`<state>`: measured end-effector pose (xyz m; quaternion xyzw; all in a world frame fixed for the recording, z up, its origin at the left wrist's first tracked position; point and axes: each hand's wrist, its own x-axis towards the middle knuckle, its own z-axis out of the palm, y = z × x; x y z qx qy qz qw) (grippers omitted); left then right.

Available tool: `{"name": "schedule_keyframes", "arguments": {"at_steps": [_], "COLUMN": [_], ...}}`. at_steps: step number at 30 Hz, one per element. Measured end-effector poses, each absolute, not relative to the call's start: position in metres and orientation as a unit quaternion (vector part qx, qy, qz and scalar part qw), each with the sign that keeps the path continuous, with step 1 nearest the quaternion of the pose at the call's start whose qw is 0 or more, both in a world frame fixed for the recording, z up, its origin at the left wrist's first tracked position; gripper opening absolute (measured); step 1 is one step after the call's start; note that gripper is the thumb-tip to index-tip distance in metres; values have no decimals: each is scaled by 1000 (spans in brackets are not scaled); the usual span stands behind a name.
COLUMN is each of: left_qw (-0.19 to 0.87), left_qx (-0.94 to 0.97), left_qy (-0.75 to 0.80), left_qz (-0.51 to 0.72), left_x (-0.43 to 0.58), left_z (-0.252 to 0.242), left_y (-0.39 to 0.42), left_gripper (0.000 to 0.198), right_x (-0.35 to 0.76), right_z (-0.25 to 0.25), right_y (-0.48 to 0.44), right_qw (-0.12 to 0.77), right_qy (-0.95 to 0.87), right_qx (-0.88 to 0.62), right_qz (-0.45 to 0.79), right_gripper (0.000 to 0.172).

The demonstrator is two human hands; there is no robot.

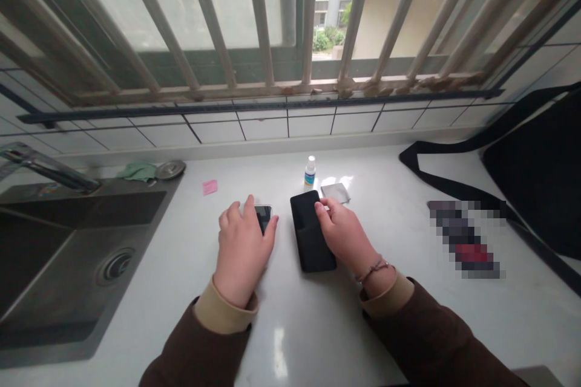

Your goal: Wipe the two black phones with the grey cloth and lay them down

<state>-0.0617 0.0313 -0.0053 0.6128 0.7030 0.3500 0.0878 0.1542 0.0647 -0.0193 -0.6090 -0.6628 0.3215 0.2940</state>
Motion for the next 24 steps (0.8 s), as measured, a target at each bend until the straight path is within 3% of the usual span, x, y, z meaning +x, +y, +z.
{"name": "schedule_keyframes", "arguments": {"at_steps": [4,7,15,20,24], "left_qw": [26,12,27,142,269], "left_qx": [622,632,628,604,541], "left_qy": [776,774,765,738,723], "left_qz": [98,38,142,266,335], "left_x": [-61,-58,-59,-55,-52], "left_z": [-2,1,-4,-2,-5], "left_y": [25,24,33,33,34], "left_gripper": [76,73,68,71,83], "right_x": [156,155,154,155,156], "right_z": [-19,-21,-21,-21,-16], "right_y": [68,69,65,64,62], "right_qw": [239,216,118,64,90], "right_qy": [-668,-666,-687,-701,-700], "right_qx": [-652,-671,-703,-699,-700], "right_qz": [266,245,144,129,108], "right_gripper": [32,31,31,30,36]}}
